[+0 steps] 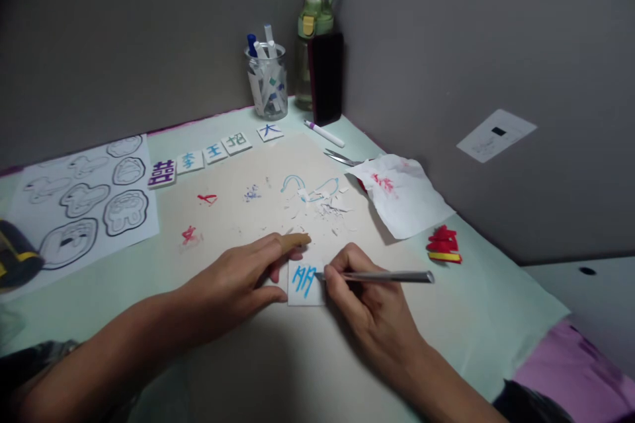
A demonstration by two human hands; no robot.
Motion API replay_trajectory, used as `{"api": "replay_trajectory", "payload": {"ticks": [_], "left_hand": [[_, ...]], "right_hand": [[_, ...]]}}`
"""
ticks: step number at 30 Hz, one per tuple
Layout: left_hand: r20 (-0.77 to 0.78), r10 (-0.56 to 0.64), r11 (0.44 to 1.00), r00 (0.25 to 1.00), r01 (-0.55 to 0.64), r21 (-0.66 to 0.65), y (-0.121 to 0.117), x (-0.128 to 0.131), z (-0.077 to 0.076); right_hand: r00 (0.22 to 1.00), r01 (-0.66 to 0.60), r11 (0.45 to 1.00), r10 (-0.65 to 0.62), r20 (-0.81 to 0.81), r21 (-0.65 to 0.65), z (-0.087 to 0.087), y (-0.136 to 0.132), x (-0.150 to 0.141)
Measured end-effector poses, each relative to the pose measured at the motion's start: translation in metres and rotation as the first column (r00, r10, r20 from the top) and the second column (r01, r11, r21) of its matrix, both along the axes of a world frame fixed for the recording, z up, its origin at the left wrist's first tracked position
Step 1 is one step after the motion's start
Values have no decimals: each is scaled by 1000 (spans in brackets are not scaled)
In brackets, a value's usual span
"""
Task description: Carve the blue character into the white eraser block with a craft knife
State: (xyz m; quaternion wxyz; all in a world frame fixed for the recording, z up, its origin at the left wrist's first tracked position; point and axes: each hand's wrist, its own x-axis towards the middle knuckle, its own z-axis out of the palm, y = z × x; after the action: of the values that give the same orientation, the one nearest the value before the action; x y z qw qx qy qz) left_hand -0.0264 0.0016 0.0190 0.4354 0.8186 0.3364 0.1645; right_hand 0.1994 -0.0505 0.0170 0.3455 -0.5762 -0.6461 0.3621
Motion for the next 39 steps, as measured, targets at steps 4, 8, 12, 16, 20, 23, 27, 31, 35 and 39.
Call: {"api": "replay_trajectory", "payload": {"ticks": [4, 8, 12, 16, 20, 23, 27, 31, 35, 39], "left_hand": [[-33, 20, 999, 999, -18, 37, 2, 1, 0], [-50, 24, 997, 998, -20, 74, 3, 4, -2], [-20, -3, 990, 1000, 6, 144, 3, 6, -7], [3, -20, 992, 1000, 20, 121, 3, 6, -9], [-9, -20, 997, 1000, 20, 75, 3, 6, -7], [-9, -25, 997, 1000, 26, 74, 3, 6, -7], [-7, -52, 995, 999, 53, 81, 4, 6, -8], [-19, -61, 997, 998, 62, 53, 5, 6, -8], [-18, -65, 997, 998, 65, 34, 6, 7, -7], [-18, -65, 998, 998, 65, 20, 7, 6, -7]], "right_hand": [[1000, 0, 1000, -1, -12, -15, 0, -2, 0], [998, -18, 1000, 17, -54, -24, -1, -4, 0], [997, -36, 999, 33, -66, -35, -2, -5, 0], [998, -37, 998, 34, -61, -48, -3, -5, 1], [998, -29, 999, 26, -58, -44, -3, -5, 0], [1000, -14, 999, 13, -28, -38, -2, -6, -1], [1000, -5, 1000, 4, -17, -10, -2, -6, -3], [1000, -11, 1000, 11, -13, 10, -3, -6, -3], [1000, -9, 1000, 9, -15, -2, -3, -6, -3], [999, 2, 1000, -2, -37, -13, -2, -6, -2]]}}
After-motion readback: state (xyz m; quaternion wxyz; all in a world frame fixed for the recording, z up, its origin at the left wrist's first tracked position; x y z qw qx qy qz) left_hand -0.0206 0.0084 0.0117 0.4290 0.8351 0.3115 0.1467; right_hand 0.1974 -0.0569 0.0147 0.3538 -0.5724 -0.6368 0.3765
